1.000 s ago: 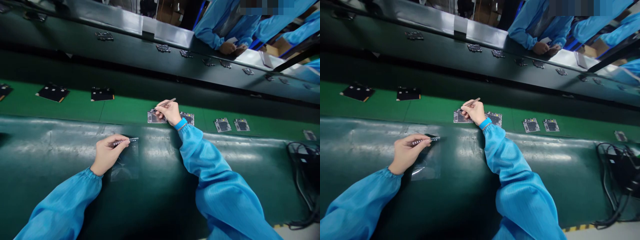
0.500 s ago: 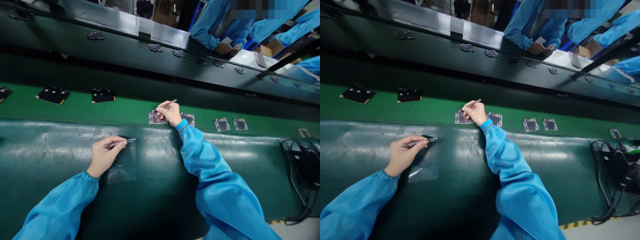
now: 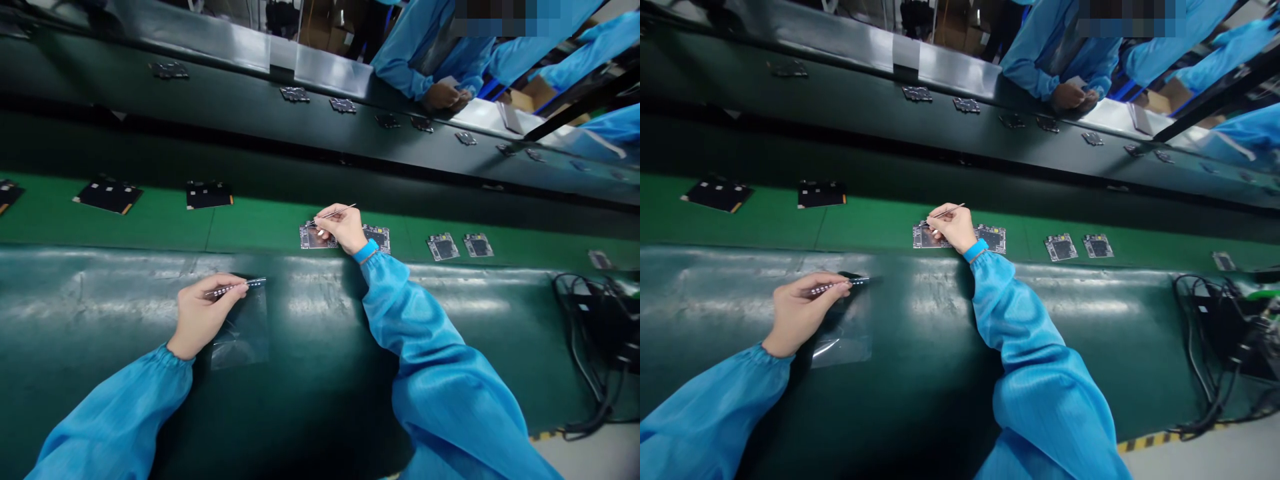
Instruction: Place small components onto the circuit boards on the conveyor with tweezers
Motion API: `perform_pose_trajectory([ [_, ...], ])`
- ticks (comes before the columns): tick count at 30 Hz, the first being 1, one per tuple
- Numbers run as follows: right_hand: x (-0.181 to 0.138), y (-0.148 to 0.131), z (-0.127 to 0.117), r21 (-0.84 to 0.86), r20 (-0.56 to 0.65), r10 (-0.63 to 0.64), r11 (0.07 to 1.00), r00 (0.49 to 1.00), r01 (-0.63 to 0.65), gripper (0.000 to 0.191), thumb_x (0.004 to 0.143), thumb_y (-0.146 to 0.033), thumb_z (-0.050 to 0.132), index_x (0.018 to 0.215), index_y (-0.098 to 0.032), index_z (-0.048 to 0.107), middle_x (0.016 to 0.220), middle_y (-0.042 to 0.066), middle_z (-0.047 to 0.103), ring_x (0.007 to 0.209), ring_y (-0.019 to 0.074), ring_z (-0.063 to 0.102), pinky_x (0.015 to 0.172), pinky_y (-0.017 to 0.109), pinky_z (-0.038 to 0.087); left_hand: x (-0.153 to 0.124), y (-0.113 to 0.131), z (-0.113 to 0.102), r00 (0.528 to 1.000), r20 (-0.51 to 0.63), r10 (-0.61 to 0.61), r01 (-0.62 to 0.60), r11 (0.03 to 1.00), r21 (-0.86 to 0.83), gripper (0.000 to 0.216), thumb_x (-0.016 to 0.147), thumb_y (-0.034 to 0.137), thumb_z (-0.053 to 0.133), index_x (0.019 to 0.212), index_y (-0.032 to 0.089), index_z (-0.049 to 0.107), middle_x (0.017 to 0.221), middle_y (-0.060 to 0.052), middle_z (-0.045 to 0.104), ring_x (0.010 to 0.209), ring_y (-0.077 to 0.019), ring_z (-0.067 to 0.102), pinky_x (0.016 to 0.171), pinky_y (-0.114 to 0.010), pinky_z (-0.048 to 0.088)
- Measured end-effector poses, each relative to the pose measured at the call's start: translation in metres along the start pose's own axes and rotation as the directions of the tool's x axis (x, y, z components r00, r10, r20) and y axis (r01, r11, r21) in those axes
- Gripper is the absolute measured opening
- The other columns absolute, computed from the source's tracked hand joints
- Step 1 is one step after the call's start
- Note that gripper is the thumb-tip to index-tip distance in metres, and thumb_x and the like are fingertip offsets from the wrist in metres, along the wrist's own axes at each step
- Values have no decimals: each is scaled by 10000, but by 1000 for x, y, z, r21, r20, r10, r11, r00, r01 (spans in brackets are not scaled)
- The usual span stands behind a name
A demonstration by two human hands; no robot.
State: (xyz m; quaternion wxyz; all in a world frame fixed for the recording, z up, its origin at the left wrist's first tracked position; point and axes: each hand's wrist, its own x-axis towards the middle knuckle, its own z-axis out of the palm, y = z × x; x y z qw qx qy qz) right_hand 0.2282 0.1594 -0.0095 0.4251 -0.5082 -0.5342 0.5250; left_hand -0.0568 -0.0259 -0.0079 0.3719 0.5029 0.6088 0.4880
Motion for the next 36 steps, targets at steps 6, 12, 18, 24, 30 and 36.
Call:
perform_pose_trajectory([
  [6, -1, 2, -7, -14, -28, -44, 999, 999, 43, 281, 668, -331, 855, 796, -158, 674, 598, 23, 705, 406, 122, 608, 375, 209, 486, 0, 0, -1, 1000, 0, -2, 2, 1000, 12, 144, 803, 339, 824, 857, 208, 801, 779, -27, 780, 675, -144, 723, 668, -237, 591],
  [12, -4, 1, -11, -26, -24, -57, 998, 998, 56, 237, 678, -295, 834, 775, -149, 675, 574, 21, 693, 411, 115, 604, 395, 205, 498, 0, 0, -1, 1000, -5, 17, -16, 999, 31, 166, 803, 360, 818, 841, 201, 794, 762, -33, 778, 668, -160, 729, 663, -257, 610],
  [18, -7, -1, -15, -46, -42, -47, 998, 998, 46, 236, 671, -306, 828, 769, -150, 680, 570, 18, 689, 414, 110, 594, 394, 205, 493, -1, 2, -1, 1000, -12, 10, -10, 999, 33, 154, 798, 356, 823, 842, 211, 797, 774, -26, 778, 671, -160, 730, 665, -255, 609],
  [24, -7, 0, -24, -53, -65, -36, 998, 997, 32, 266, 662, -334, 840, 771, -149, 682, 583, 25, 696, 414, 106, 580, 394, 210, 489, -1, -1, -2, 1000, -13, 19, -18, 999, 27, 133, 797, 341, 832, 850, 224, 799, 781, -13, 776, 679, -147, 727, 670, -237, 601],
  [30, -8, 4, -32, -64, -73, -44, 997, 996, 40, 232, 676, -317, 826, 755, -151, 684, 568, 19, 686, 402, 103, 568, 394, 211, 482, -1, 0, -2, 1000, -12, 25, -24, 999, 47, 139, 807, 350, 818, 840, 217, 794, 776, -19, 775, 677, -153, 730, 675, -244, 607],
  [36, -7, 7, -39, -67, -77, -51, 997, 996, 46, 243, 683, -322, 834, 767, -144, 691, 574, 20, 686, 399, 103, 563, 390, 211, 468, -1, 1, -3, 1000, -13, 22, -21, 998, 61, 141, 803, 354, 819, 841, 220, 794, 771, -16, 775, 677, -149, 729, 677, -233, 602],
])
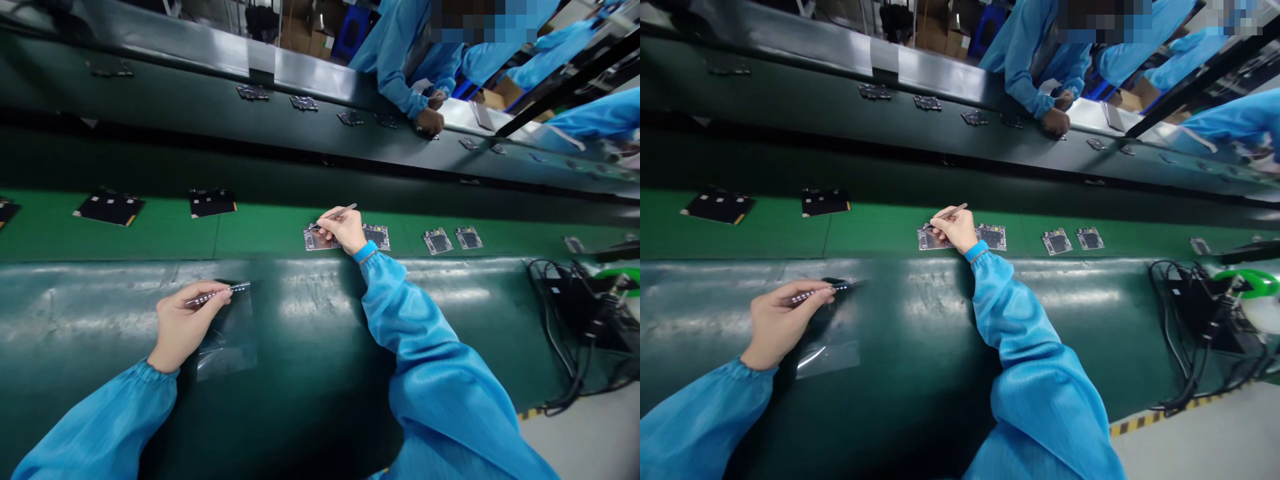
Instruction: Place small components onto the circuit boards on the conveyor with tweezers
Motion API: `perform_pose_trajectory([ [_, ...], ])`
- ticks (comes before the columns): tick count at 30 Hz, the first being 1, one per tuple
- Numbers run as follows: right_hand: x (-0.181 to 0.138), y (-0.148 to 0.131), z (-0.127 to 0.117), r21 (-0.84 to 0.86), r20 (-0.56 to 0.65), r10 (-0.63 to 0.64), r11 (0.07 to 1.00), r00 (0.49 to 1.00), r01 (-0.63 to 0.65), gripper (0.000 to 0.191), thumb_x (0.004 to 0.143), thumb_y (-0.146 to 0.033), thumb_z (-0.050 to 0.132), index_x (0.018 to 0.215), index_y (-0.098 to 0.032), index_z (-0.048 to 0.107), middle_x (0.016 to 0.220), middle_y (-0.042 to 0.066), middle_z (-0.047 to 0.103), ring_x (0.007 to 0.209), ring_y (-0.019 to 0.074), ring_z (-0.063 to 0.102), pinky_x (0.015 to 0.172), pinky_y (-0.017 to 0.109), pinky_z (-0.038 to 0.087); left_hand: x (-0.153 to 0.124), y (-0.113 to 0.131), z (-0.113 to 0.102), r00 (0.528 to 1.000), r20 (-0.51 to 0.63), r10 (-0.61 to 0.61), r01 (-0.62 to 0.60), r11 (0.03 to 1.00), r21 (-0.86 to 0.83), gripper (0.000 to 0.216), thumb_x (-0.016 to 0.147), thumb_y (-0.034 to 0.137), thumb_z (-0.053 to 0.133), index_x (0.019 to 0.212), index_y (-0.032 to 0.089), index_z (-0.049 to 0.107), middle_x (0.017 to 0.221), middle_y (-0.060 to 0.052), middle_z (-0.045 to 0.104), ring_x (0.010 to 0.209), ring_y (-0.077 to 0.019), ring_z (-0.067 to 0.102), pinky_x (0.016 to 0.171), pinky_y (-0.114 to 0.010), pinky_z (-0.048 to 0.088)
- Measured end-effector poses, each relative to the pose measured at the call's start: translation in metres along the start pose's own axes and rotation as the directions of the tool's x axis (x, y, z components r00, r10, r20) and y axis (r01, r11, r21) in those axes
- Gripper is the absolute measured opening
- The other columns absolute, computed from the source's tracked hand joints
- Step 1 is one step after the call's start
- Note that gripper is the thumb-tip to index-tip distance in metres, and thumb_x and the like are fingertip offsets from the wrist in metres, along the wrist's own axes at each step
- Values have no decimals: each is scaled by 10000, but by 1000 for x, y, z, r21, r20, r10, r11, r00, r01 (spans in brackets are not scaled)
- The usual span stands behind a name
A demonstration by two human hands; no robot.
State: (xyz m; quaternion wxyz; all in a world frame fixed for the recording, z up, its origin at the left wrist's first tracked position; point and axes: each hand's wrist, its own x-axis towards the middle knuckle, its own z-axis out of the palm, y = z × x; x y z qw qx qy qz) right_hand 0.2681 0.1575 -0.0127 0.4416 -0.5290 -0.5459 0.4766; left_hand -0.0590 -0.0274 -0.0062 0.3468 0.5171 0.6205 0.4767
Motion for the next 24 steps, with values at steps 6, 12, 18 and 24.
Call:
perform_pose_trajectory([
  [6, -18, -6, -11, -60, -5, -131, 990, 991, 130, 303, 859, -438, 747, 999, -175, 692, 758, 44, 751, 566, 169, 688, 556, 298, 592, -1, -2, -1, 1000, -4, -10, 10, 1000, -5, 137, 794, 349, 829, 843, 225, 796, 771, -11, 776, 667, -147, 722, 667, -232, 599],
  [12, -47, -4, -16, -611, 330, -420, 587, 845, 531, 241, 1033, -315, 504, 1125, -228, 709, 1217, 97, 765, 1228, 277, 672, 1145, 504, 445, 0, 0, 1, 1000, 2, -1, 1, 1000, 4, 133, 797, 348, 824, 838, 224, 798, 765, 1, 775, 670, -132, 718, 671, -208, 588],
  [18, -40, -23, -19, -592, 299, -512, 563, 806, 577, 222, 1033, -335, 510, 1092, -216, 688, 1214, 93, 760, 1211, 274, 676, 1083, 466, 488, 1, -3, 0, 1000, 0, -17, 17, 1000, 17, 145, 796, 358, 829, 850, 226, 802, 772, -1, 779, 684, -131, 723, 679, -207, 581],
  [24, 22, -36, 60, -496, 413, -436, 629, 800, 599, 277, 1021, -341, 546, 1241, -192, 626, 1194, 105, 750, 1139, 274, 693, 1029, 425, 518, 2, -5, 3, 1000, 12, -17, 18, 999, -46, 171, 791, 362, 825, 848, 202, 804, 769, -28, 784, 658, -156, 730, 652, -241, 592],
])
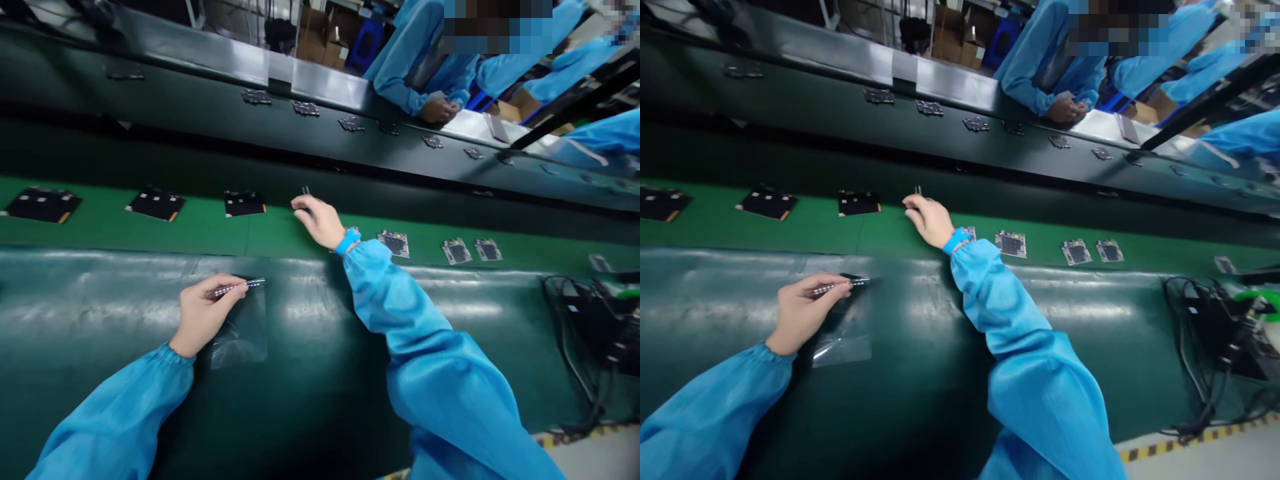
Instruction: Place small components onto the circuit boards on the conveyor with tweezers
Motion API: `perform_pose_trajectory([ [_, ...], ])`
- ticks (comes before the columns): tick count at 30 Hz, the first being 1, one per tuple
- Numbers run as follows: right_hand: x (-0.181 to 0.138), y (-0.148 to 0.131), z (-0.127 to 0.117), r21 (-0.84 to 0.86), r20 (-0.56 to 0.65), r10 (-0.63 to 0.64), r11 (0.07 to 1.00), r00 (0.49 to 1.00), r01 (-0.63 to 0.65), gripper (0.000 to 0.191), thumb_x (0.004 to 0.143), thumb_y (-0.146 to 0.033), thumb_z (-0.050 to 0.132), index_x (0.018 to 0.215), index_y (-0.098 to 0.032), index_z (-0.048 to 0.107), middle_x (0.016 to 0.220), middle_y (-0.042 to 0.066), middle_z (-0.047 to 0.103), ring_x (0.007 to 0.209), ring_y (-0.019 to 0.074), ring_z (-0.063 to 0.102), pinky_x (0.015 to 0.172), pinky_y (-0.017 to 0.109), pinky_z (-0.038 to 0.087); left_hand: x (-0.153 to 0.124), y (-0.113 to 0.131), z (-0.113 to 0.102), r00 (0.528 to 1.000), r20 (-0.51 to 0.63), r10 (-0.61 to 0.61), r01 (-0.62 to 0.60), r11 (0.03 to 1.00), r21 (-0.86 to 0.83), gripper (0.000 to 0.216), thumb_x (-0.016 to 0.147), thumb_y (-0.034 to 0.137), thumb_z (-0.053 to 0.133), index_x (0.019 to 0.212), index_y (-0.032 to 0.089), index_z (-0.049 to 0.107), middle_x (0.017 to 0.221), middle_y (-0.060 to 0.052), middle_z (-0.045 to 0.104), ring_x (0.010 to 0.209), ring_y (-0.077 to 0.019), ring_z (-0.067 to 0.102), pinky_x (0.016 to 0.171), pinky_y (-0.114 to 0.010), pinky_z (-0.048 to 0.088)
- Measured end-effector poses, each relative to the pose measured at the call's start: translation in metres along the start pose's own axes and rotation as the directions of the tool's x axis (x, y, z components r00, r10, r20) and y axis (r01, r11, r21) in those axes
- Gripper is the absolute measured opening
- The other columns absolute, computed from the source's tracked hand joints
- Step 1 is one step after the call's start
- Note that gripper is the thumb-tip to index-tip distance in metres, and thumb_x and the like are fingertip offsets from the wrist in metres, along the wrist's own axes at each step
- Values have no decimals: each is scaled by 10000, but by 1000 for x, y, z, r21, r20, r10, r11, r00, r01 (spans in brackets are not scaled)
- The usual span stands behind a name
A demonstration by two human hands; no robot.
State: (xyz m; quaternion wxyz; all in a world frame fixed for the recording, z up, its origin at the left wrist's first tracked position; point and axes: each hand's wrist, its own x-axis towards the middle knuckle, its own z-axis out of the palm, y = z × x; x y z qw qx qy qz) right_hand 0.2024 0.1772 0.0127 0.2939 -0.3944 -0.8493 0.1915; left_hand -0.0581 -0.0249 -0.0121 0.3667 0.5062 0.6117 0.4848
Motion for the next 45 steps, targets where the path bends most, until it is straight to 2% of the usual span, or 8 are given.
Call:
perform_pose_trajectory([
  [3, 46, 0, 43, -65, 138, -69, 995, 988, 78, 481, 815, -286, 820, 1240, -170, 625, 1419, 156, 635, 1363, 347, 545, 1149, 486, 431, 1, 0, 2, 1000, 8, 13, -12, 1000, -23, 155, 798, 349, 815, 842, 200, 803, 744, -23, 777, 644, -146, 726, 639, -225, 582],
  [7, 66, 0, 65, -65, 166, -75, 994, 983, 86, 415, 775, -225, 845, 1134, -177, 643, 1236, 130, 713, 1229, 332, 611, 1080, 467, 469, 3, 4, 3, 999, 15, 30, -30, 999, -43, 110, 804, 314, 797, 824, 206, 804, 710, -11, 768, 629, -126, 711, 616, -192, 557],
  [17, 46, -52, 10, -10, -40, -273, 962, 961, 273, 410, 806, -383, 811, 1112, -192, 614, 1131, 100, 703, 1070, 299, 634, 997, 443, 480, 5, 9, 8, 998, 13, 63, -60, 987, -148, 95, 794, 292, 793, 801, 198, 800, 697, -20, 764, 614, -135, 705, 610, -217, 559],
  [23, 95, -97, 104, -173, 218, -136, 969, 966, 175, 450, 827, -437, 832, 1121, -182, 606, 1079, 113, 707, 1070, 317, 608, 942, 429, 461, -2, 17, -16, 998, -44, 52, -58, 987, -150, 108, 794, 298, 800, 810, 191, 801, 705, -25, 764, 625, -145, 711, 614, -224, 570],
  [27, 111, -114, 154, -281, 202, -57, 953, 978, 113, 355, 859, -407, 794, 1081, -199, 611, 1117, 133, 703, 1144, 345, 576, 974, 455, 435, -9, 8, -42, 989, -146, -10, -7, 993, -115, 132, 787, 312, 810, 815, 183, 797, 677, -25, 760, 610, -149, 717, 613, -224, 584],
  [35, 125, -120, 101, 13, 66, -184, 983, 981, 183, 372, 814, -341, 758, 1097, -164, 593, 1108, 113, 689, 994, 278, 651, 961, 445, 514, -7, -5, -48, 981, -186, -61, 32, 987, -158, 188, 787, 348, 820, 829, 166, 799, 677, -41, 768, 606, -156, 728, 602, -226, 598],
  [39, 137, -137, 113, 202, 149, -200, 965, 969, 168, 467, 829, -374, 784, 1204, -168, 595, 1237, 135, 684, 1057, 270, 687, 976, 437, 553, -6, -5, -47, 981, -184, -55, 22, 984, -177, 189, 776, 344, 831, 824, 164, 799, 662, -41, 764, 597, -162, 732, 600, -232, 610],
  [45, 93, -132, 79, 679, 229, -51, 724, 972, -122, 604, 995, -592, 550, 1437, -181, 531, 1016, 92, 768, 733, 168, 748, 631, 270, 604, -6, -6, -47, 980, -188, -61, 29, 985, -169, 196, 774, 348, 836, 830, 164, 795, 693, -43, 772, 613, -164, 738, 612, -241, 617],
])
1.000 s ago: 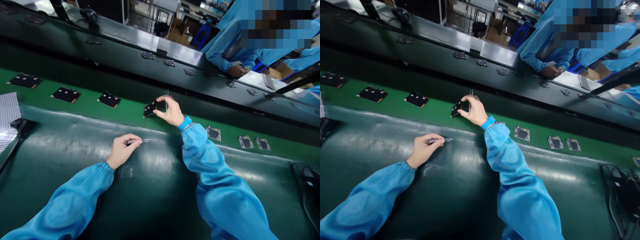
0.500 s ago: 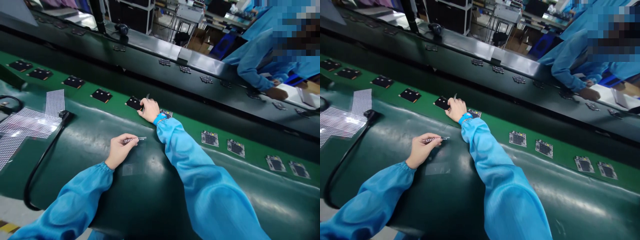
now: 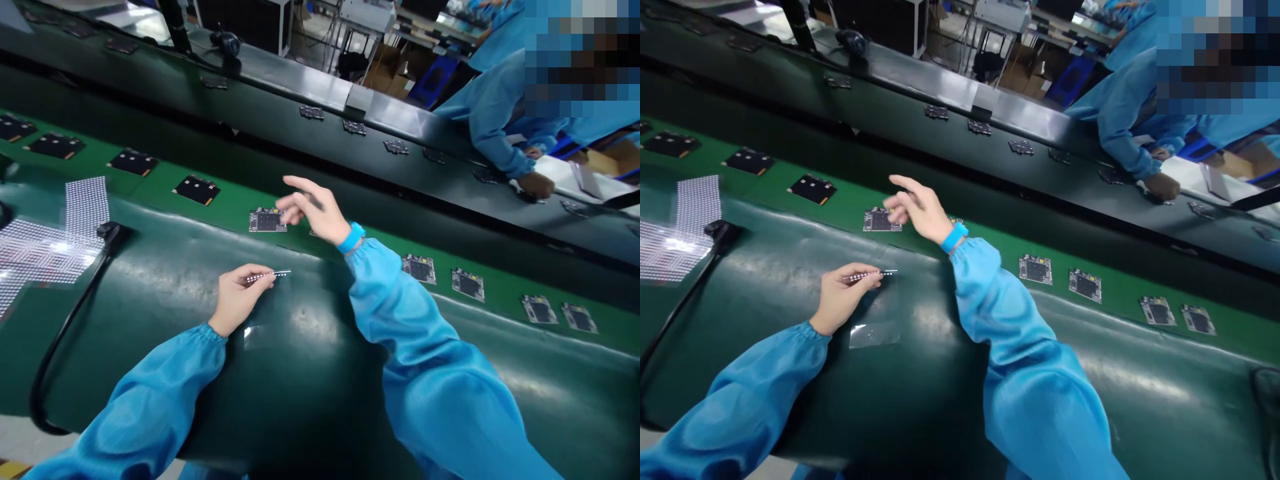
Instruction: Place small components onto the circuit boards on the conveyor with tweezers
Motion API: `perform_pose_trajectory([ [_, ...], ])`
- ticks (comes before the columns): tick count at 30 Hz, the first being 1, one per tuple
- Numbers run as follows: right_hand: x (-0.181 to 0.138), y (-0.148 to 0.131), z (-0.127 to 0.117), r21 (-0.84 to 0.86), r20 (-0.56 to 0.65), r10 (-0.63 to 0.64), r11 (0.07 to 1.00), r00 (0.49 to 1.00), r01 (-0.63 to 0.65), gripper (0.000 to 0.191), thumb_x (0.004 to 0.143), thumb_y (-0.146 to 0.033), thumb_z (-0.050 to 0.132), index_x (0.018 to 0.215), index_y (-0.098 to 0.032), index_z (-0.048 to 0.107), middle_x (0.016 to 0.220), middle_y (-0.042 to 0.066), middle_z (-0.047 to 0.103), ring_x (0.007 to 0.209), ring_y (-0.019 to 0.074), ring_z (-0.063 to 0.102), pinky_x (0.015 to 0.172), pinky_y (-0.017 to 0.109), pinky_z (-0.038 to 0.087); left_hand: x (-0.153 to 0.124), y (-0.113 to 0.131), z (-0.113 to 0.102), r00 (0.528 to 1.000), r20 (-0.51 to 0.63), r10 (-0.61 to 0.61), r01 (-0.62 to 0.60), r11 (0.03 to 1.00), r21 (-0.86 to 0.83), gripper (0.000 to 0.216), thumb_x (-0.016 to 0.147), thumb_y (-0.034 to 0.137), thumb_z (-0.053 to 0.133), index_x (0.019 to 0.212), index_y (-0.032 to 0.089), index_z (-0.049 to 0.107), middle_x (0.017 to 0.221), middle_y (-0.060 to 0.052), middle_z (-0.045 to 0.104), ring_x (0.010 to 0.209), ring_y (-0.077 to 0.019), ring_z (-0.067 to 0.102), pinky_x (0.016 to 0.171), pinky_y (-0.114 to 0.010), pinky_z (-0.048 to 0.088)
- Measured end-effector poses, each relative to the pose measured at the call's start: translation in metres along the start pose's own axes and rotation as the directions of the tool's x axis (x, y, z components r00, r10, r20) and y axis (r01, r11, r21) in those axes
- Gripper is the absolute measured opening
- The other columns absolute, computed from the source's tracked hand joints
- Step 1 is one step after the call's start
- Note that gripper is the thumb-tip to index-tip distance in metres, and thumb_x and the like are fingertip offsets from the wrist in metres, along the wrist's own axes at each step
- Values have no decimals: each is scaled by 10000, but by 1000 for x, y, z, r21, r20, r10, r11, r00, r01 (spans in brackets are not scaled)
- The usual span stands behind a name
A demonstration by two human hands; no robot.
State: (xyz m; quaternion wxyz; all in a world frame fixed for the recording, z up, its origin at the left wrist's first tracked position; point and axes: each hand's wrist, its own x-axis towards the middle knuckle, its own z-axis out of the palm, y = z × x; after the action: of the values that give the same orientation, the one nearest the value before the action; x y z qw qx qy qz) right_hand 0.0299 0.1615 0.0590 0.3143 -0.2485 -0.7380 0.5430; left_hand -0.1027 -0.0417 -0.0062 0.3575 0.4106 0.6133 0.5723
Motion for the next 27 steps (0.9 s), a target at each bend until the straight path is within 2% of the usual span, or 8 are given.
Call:
perform_pose_trajectory([
  [2, -37, -8, -22, 49, -5, 111, 993, 994, -110, 683, 962, -662, 573, 1425, -159, 569, 722, 26, 730, 504, 131, 656, 448, 218, 512, 2, 1, 4, 1000, 11, 1, -2, 1000, 15, 176, 781, 334, 829, 825, 168, 796, 682, -36, 766, 612, -152, 731, 615, -227, 604],
  [3, -55, -11, -31, 50, -31, 140, 989, 990, -139, 674, 948, -686, 579, 1342, -142, 641, 670, 19, 707, 469, 116, 623, 412, 200, 482, 3, 2, 8, 1000, 23, 6, -7, 1000, 26, 165, 785, 329, 824, 819, 170, 796, 677, -32, 763, 610, -146, 725, 612, -221, 595],
  [6, -99, -13, -43, 138, -147, 184, 977, 972, -164, 604, 903, -702, 638, 1018, -120, 754, 715, 55, 719, 542, 116, 651, 443, 198, 529, 8, 5, 24, 994, 101, 46, -52, 997, 65, 156, 792, 330, 816, 815, 176, 799, 678, -28, 761, 601, -141, 707, 608, -225, 577],
  [9, -125, -9, -38, 355, -195, 239, 921, 951, -159, 500, 852, -627, 753, 952, -137, 728, 802, 75, 757, 649, 158, 714, 568, 276, 633, 13, 6, 45, 982, 171, 81, -97, 991, 90, 159, 809, 340, 802, 829, 183, 805, 703, -28, 766, 614, -144, 704, 621, -239, 573],
  [12, -138, -6, -29, 446, -216, 275, 881, 937, -156, 396, 790, -485, 862, 953, -159, 707, 798, 56, 769, 653, 165, 726, 594, 291, 638, 13, 4, 57, 976, 199, 86, -107, 989, 98, 143, 814, 333, 796, 831, 192, 806, 721, -26, 769, 630, -144, 703, 626, -239, 569],
  [17, -150, -3, -18, 347, -213, 250, 923, 945, -166, 257, 742, -324, 905, 882, -168, 756, 814, 39, 768, 608, 136, 696, 602, 281, 615, 11, 3, 56, 973, 212, 95, -116, 989, 88, 141, 815, 335, 795, 824, 195, 806, 733, -30, 770, 632, -146, 700, 622, -245, 566],
  [21, -154, -3, -14, 269, -214, 248, 945, 945, -187, 167, 804, -300, 848, 868, -168, 769, 805, 47, 770, 642, 155, 713, 633, 302, 621, 10, 6, 54, 966, 232, 113, -138, 986, 94, 113, 825, 314, 788, 815, 202, 804, 715, -22, 761, 638, -141, 697, 620, -239, 559],
  [27, -153, -4, -13, 242, -220, 253, 950, 942, -199, 175, 809, -319, 844, 837, -164, 767, 806, 52, 762, 648, 164, 722, 636, 313, 632, 10, 6, 54, 962, 245, 121, -150, 983, 103, 121, 839, 318, 786, 821, 199, 803, 730, -26, 763, 649, -140, 690, 626, -244, 556],
])
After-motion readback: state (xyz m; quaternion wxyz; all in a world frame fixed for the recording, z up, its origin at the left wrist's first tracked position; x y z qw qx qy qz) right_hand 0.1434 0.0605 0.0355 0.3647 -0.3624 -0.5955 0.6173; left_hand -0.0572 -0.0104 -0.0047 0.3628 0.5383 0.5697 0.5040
